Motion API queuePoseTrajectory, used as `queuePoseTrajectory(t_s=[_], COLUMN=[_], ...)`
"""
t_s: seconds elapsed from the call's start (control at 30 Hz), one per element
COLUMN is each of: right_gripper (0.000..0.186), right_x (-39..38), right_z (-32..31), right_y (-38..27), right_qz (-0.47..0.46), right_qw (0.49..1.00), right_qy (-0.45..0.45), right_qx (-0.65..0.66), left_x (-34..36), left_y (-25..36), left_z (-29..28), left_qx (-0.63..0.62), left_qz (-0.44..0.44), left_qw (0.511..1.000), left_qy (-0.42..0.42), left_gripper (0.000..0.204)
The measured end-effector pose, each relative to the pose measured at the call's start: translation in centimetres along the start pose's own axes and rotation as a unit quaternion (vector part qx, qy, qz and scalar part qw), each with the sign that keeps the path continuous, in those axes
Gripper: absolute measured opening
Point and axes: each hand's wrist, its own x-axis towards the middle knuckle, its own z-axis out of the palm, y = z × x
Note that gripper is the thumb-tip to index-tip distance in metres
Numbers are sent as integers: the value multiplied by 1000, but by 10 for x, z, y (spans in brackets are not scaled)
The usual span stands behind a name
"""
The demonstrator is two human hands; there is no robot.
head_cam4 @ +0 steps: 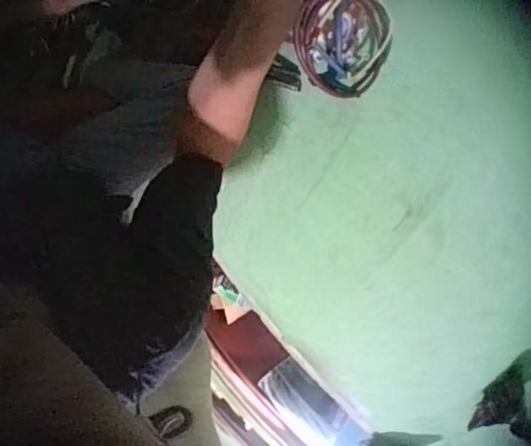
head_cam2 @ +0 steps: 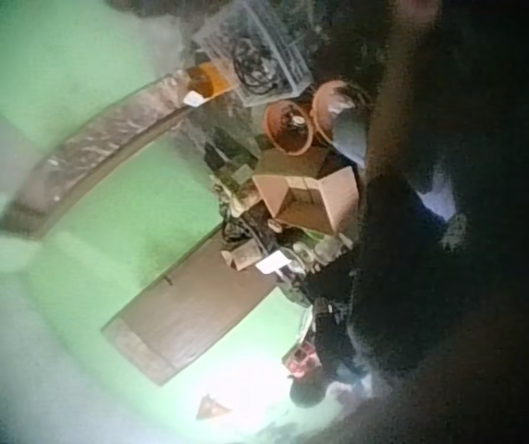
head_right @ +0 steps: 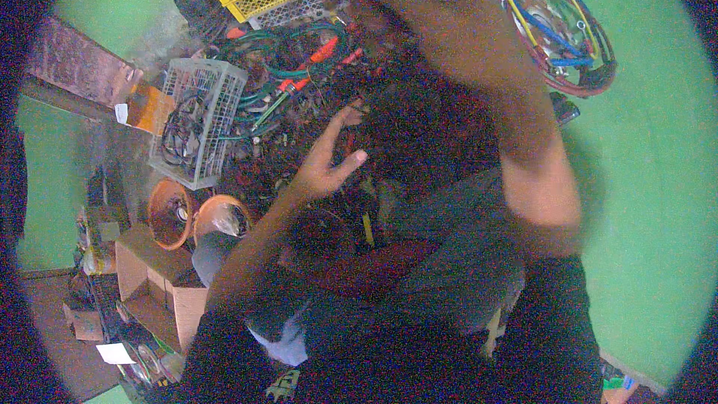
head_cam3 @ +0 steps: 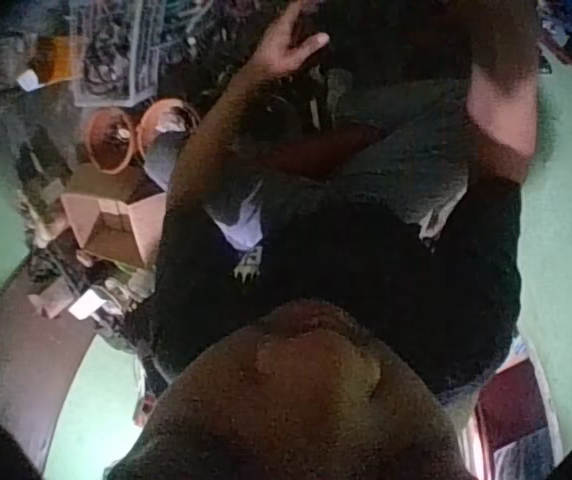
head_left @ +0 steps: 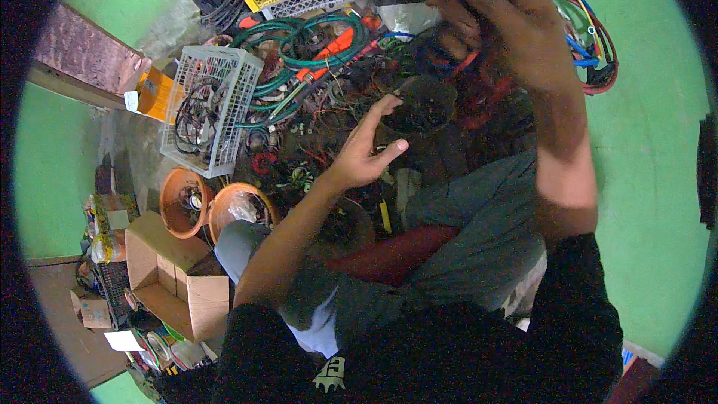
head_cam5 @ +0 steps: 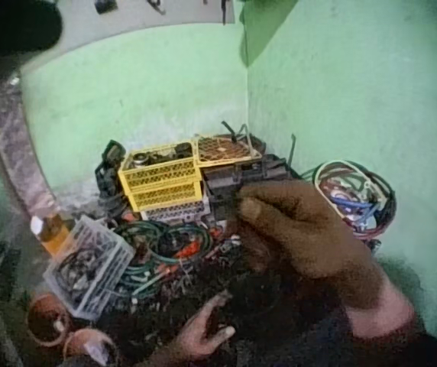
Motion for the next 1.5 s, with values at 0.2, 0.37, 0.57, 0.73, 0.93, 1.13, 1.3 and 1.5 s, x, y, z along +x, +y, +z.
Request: queuePoseTrajectory(t_s=[0.2, 0.37, 0.57, 0.73, 0.93, 1.13, 1.3, 1.5], right_gripper=[28, 28, 29, 26, 27, 27, 28, 24], right_x=[52, 62, 75, 81, 90, 118, 121, 101], right_z=[51, 73, 65, 56, 77, 85, 51, 57], right_y=[-41, -70, -49, 5, 74, 106, 149, 126], right_qz=[-183, -152, -84, 4, 86, 107, 118, 119], right_qw=[971, 976, 972, 965, 977, 958, 931, 937], right_qy=[-145, 70, 165, 136, 42, -32, 106, 60], right_qx=[-54, -137, -148, -224, -192, -263, -329, -321], left_x=[-3, -7, -46, -77, -112, -146, -152, -159], left_y=[26, 51, 59, 65, 75, 71, 70, 49], left_z=[-10, -51, -118, -153, -179, -201, -226, -220], left_qx=[-137, -151, -58, -78, 62, 127, 111, 113], left_qz=[-75, -147, -197, -207, -246, -250, -307, -335], left_qw=[986, 954, 903, 853, 836, 820, 789, 769], left_qy=[49, 214, 378, 473, 487, 499, 521, 532], left_gripper=[70, 44, 23, 19, 20, 21, 19, 15])
